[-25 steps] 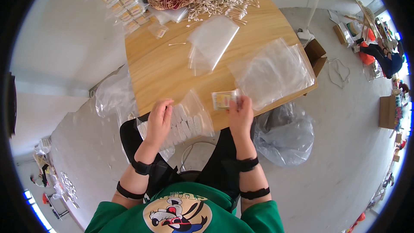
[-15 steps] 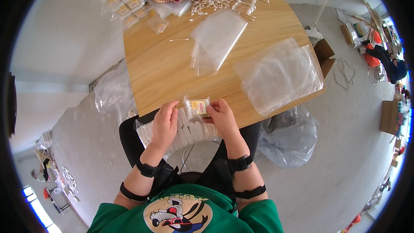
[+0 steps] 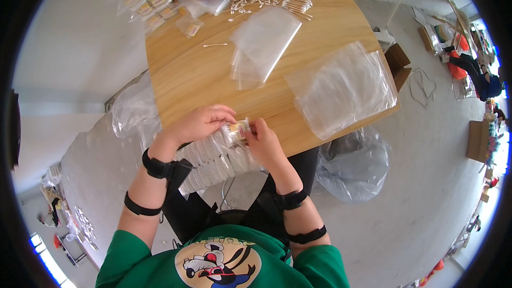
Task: Packing small bundles of cotton swabs into plastic bags and stacking them.
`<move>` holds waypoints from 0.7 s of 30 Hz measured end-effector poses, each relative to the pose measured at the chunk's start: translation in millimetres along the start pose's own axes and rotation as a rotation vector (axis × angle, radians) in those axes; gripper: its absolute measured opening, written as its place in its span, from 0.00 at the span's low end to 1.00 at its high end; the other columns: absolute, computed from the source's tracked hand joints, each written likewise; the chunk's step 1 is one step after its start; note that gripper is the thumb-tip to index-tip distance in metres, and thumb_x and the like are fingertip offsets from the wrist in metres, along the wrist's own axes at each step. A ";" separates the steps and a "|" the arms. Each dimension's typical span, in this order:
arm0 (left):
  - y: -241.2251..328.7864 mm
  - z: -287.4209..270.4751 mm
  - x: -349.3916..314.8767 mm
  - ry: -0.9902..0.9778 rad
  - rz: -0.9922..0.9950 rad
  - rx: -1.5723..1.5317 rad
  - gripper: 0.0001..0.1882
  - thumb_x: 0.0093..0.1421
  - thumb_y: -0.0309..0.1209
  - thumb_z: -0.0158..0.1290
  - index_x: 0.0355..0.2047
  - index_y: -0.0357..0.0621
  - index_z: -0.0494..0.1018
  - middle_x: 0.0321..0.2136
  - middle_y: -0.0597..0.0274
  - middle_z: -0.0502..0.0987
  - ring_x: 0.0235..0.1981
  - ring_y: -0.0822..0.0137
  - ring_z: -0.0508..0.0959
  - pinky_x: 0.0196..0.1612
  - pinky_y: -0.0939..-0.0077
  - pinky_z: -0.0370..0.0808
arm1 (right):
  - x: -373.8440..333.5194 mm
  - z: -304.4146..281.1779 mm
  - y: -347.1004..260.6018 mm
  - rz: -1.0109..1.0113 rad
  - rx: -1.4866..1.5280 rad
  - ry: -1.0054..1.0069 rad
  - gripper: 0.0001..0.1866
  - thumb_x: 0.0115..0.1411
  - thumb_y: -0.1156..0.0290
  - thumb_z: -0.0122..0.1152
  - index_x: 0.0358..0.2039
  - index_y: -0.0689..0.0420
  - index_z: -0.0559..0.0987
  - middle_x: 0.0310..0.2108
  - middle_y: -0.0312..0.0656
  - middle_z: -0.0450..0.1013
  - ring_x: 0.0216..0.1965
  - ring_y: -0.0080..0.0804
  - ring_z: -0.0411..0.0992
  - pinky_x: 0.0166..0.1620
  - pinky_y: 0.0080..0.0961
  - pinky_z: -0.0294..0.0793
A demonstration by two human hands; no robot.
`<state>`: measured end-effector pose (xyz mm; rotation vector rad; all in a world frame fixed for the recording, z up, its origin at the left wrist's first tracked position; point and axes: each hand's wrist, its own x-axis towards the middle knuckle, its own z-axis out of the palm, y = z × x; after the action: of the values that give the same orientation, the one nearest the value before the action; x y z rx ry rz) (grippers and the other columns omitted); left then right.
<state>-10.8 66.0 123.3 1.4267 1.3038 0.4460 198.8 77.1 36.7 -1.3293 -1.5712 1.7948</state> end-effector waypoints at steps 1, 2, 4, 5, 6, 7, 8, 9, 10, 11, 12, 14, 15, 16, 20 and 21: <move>0.1 -5.1 0.5 -0.005 0.001 0.000 0.10 0.60 0.23 0.48 0.41 0.39 0.76 0.48 0.55 0.73 0.45 0.63 0.74 0.49 0.74 0.69 | -4.0 1.6 -2.9 -0.049 -0.034 0.016 0.12 0.59 0.69 0.58 0.39 0.63 0.71 0.30 0.53 0.75 0.33 0.46 0.75 0.36 0.35 0.73; -0.5 -9.5 0.6 -0.053 -0.006 0.009 0.10 0.59 0.22 0.48 0.40 0.39 0.76 0.47 0.57 0.73 0.44 0.64 0.74 0.49 0.75 0.69 | -6.4 1.8 -6.1 -0.047 -0.033 0.020 0.12 0.59 0.69 0.58 0.39 0.63 0.71 0.30 0.53 0.75 0.33 0.46 0.75 0.36 0.35 0.73; -1.8 -13.4 0.0 -0.103 -0.012 0.019 0.09 0.59 0.21 0.49 0.39 0.38 0.76 0.46 0.58 0.73 0.44 0.65 0.73 0.48 0.75 0.69 | -10.1 0.5 -11.6 -0.077 -0.179 0.022 0.13 0.60 0.66 0.57 0.39 0.63 0.72 0.32 0.55 0.75 0.35 0.51 0.74 0.38 0.36 0.73; -2.7 -14.2 -0.1 -0.128 -0.037 -0.056 0.07 0.58 0.21 0.50 0.37 0.38 0.75 0.45 0.59 0.74 0.44 0.67 0.73 0.48 0.76 0.70 | -11.8 -0.6 -15.7 -0.075 -0.179 0.024 0.13 0.60 0.66 0.57 0.39 0.63 0.72 0.32 0.55 0.75 0.35 0.51 0.74 0.38 0.36 0.73; -2.9 -14.9 -0.3 -0.151 -0.065 -0.130 0.06 0.57 0.20 0.50 0.34 0.37 0.75 0.44 0.60 0.74 0.44 0.69 0.73 0.48 0.76 0.70 | -13.3 -0.9 -20.3 -0.069 -0.204 0.006 0.13 0.61 0.69 0.57 0.42 0.63 0.72 0.33 0.52 0.75 0.36 0.43 0.75 0.40 0.32 0.73; -3.6 -15.1 1.5 -0.152 -0.065 -0.130 0.06 0.57 0.20 0.50 0.34 0.37 0.75 0.44 0.60 0.74 0.44 0.69 0.73 0.48 0.76 0.70 | -14.0 -1.2 -22.4 -0.063 -0.230 -0.012 0.13 0.61 0.72 0.56 0.44 0.64 0.72 0.35 0.50 0.76 0.37 0.36 0.75 0.41 0.27 0.73; -5.5 -15.3 4.7 -0.142 -0.047 -0.125 0.05 0.56 0.21 0.53 0.33 0.37 0.75 0.42 0.61 0.75 0.42 0.69 0.74 0.46 0.76 0.71 | -13.8 -2.0 -21.3 -0.062 -0.229 -0.011 0.13 0.61 0.72 0.56 0.44 0.64 0.72 0.35 0.50 0.76 0.37 0.36 0.75 0.41 0.27 0.73; -7.8 -15.8 7.4 -0.129 -0.031 -0.121 0.05 0.54 0.22 0.55 0.32 0.37 0.76 0.40 0.62 0.76 0.40 0.70 0.75 0.45 0.76 0.71 | -13.2 -2.7 -19.2 -0.087 -0.237 -0.024 0.14 0.61 0.72 0.57 0.46 0.63 0.72 0.36 0.50 0.76 0.37 0.36 0.75 0.41 0.27 0.73; -10.2 -16.1 10.6 -0.128 -0.032 -0.122 0.05 0.54 0.22 0.55 0.32 0.37 0.76 0.40 0.62 0.76 0.40 0.70 0.75 0.45 0.76 0.71 | -12.8 -3.2 -18.8 -0.112 -0.245 -0.036 0.15 0.60 0.71 0.57 0.47 0.63 0.72 0.36 0.49 0.76 0.37 0.35 0.75 0.42 0.26 0.73; -12.5 -16.3 14.3 -0.131 0.010 -0.118 0.05 0.55 0.22 0.55 0.33 0.38 0.76 0.38 0.63 0.76 0.39 0.71 0.75 0.44 0.77 0.71 | -13.1 -3.8 -20.0 -0.113 -0.246 -0.038 0.15 0.60 0.71 0.57 0.47 0.63 0.72 0.36 0.49 0.76 0.37 0.35 0.75 0.42 0.26 0.73; -13.7 -16.4 18.1 -0.133 0.051 -0.116 0.05 0.55 0.23 0.55 0.33 0.38 0.76 0.36 0.64 0.77 0.38 0.72 0.75 0.44 0.78 0.71 | -13.1 -4.6 -22.6 -0.113 -0.240 -0.062 0.15 0.60 0.72 0.57 0.47 0.63 0.73 0.36 0.49 0.76 0.37 0.35 0.75 0.42 0.26 0.73; -14.4 -16.0 24.4 -0.173 -0.048 -0.189 0.04 0.57 0.24 0.54 0.33 0.39 0.75 0.36 0.65 0.77 0.38 0.73 0.74 0.45 0.78 0.71 | -12.3 -5.7 -25.7 -0.114 -0.237 -0.091 0.16 0.59 0.72 0.58 0.47 0.62 0.73 0.36 0.48 0.76 0.36 0.36 0.75 0.42 0.27 0.73; -13.8 -16.4 27.5 -0.215 -0.145 -0.261 0.03 0.59 0.24 0.53 0.33 0.39 0.74 0.36 0.65 0.77 0.38 0.75 0.74 0.46 0.79 0.70 | -11.6 -6.9 -27.1 -0.105 -0.223 -0.111 0.15 0.59 0.72 0.58 0.47 0.62 0.74 0.36 0.48 0.76 0.36 0.35 0.75 0.41 0.26 0.73; -14.2 -17.9 30.7 -0.210 -0.144 -0.262 0.03 0.59 0.24 0.53 0.33 0.39 0.74 0.36 0.65 0.77 0.38 0.75 0.74 0.46 0.79 0.70 | -11.0 -7.7 -28.6 -0.096 -0.208 -0.132 0.15 0.58 0.72 0.58 0.46 0.62 0.74 0.36 0.48 0.76 0.36 0.35 0.75 0.41 0.26 0.72; -14.7 -21.8 40.8 -0.336 -0.175 -0.239 0.05 0.61 0.29 0.53 0.34 0.40 0.73 0.33 0.67 0.78 0.36 0.76 0.74 0.44 0.80 0.70 | -11.3 -8.7 -32.9 -0.085 -0.218 -0.175 0.14 0.58 0.72 0.59 0.44 0.62 0.76 0.33 0.48 0.75 0.34 0.34 0.74 0.39 0.27 0.71; -14.5 -21.9 42.2 -0.360 -0.179 -0.208 0.06 0.61 0.29 0.53 0.34 0.40 0.73 0.33 0.67 0.78 0.35 0.76 0.75 0.43 0.80 0.71 | -11.3 -9.2 -34.2 -0.130 -0.292 -0.182 0.13 0.58 0.72 0.59 0.43 0.61 0.76 0.32 0.47 0.74 0.33 0.34 0.73 0.37 0.28 0.71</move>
<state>-21.9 109.6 102.1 1.1427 1.0486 0.1870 202.4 82.7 73.3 -1.1776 -2.0323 1.6951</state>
